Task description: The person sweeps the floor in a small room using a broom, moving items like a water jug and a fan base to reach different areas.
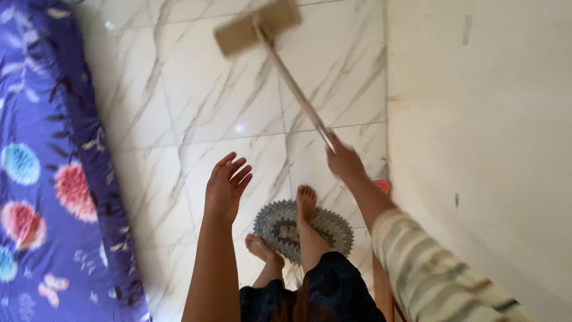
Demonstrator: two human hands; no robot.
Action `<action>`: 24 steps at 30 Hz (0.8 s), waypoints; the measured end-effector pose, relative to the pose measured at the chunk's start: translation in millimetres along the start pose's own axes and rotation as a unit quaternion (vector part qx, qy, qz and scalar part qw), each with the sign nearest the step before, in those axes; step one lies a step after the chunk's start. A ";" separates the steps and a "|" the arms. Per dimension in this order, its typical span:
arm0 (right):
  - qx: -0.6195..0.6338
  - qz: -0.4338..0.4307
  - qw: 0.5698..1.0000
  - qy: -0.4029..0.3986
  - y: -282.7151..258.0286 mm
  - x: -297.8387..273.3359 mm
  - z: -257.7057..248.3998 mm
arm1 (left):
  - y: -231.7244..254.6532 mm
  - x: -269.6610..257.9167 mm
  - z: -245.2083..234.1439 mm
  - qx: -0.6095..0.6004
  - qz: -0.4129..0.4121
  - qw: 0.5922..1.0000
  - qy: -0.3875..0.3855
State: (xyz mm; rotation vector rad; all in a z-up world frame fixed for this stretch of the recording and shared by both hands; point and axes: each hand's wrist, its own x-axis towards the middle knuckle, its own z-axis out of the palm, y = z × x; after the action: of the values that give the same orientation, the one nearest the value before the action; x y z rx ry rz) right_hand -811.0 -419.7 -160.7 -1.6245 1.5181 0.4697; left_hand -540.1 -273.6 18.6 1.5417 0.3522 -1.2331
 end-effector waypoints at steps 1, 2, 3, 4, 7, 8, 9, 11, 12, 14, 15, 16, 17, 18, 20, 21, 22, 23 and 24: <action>-0.028 0.009 1.000 0.005 31.1 -25.7 4.8 | -0.5 1.0 4.9 0.002 -0.001 1.000 -0.009; -0.003 0.008 1.000 0.013 64.7 -55.5 10.9 | -1.3 0.4 7.8 0.003 -0.005 1.000 -0.008; -0.037 -0.020 0.998 0.044 102.2 -99.6 20.4 | -2.5 2.0 11.8 0.001 -0.006 1.000 -0.007; -0.049 0.021 0.997 0.064 131.4 -139.6 29.7 | -4.3 3.6 15.6 0.001 -0.005 1.000 -0.015; -0.058 0.031 0.994 0.089 179.8 -201.5 29.9 | -10.3 4.0 20.7 0.012 -0.019 1.000 0.006; -0.019 0.114 0.993 0.030 187.5 -224.8 28.7 | -11.1 4.2 20.6 -0.001 -0.018 1.000 -0.008; 0.026 0.195 0.980 -0.023 187.7 -236.0 32.4 | -9.2 6.1 21.3 -0.011 -0.013 1.000 -0.025; 0.051 0.152 0.987 -0.007 175.8 -211.6 39.1 | -6.8 3.4 23.9 -0.011 -0.015 0.999 -0.026; 0.071 0.105 0.992 0.007 169.5 -192.0 39.5 | -4.2 3.6 28.2 -0.016 -0.016 0.999 -0.024; 0.097 0.106 0.990 -0.004 147.3 -119.2 38.2 | -0.4 2.8 36.8 -0.009 -0.007 1.000 -0.021; 0.007 0.091 0.995 -0.032 131.5 -71.2 32.6 | 0.0 -2.2 35.8 0.004 -0.008 1.000 -0.012; -0.066 0.048 0.997 0.008 115.3 -27.9 26.1 | 1.1 -3.8 35.9 0.001 -0.006 1.000 -0.008; 0.063 -0.036 0.995 0.071 99.9 13.7 15.7 | 2.1 -3.4 35.7 0.018 -0.010 1.000 -0.004; 0.069 -0.042 0.993 0.087 86.9 45.5 5.9 | 0.8 -3.2 35.2 0.036 -0.014 0.999 -0.001; 0.076 -0.004 0.994 0.074 62.2 84.9 -20.1 | -2.2 -2.8 30.3 0.030 -0.014 0.999 -0.004; 0.088 0.002 0.994 0.072 67.6 81.0 -22.2 | -3.0 -2.2 25.7 0.025 -0.015 0.999 -0.013; 0.091 -0.009 0.993 0.079 82.0 67.5 -18.8 | -4.3 -2.4 19.5 0.035 -0.022 0.999 -0.015; 0.085 -0.037 0.991 0.093 104.8 51.5 -19.4 | -7.8 0.3 17.6 0.017 -0.015 0.999 -0.025; 0.062 -0.089 0.986 0.123 130.8 25.3 -14.4 | -11.1 2.3 15.0 -0.002 -0.008 0.999 -0.034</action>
State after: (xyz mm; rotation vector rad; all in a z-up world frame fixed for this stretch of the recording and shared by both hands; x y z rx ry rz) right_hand -933.4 -435.1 -213.2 -1.7488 1.5294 0.0761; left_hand -555.2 -282.9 12.4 1.4925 0.3223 -1.2946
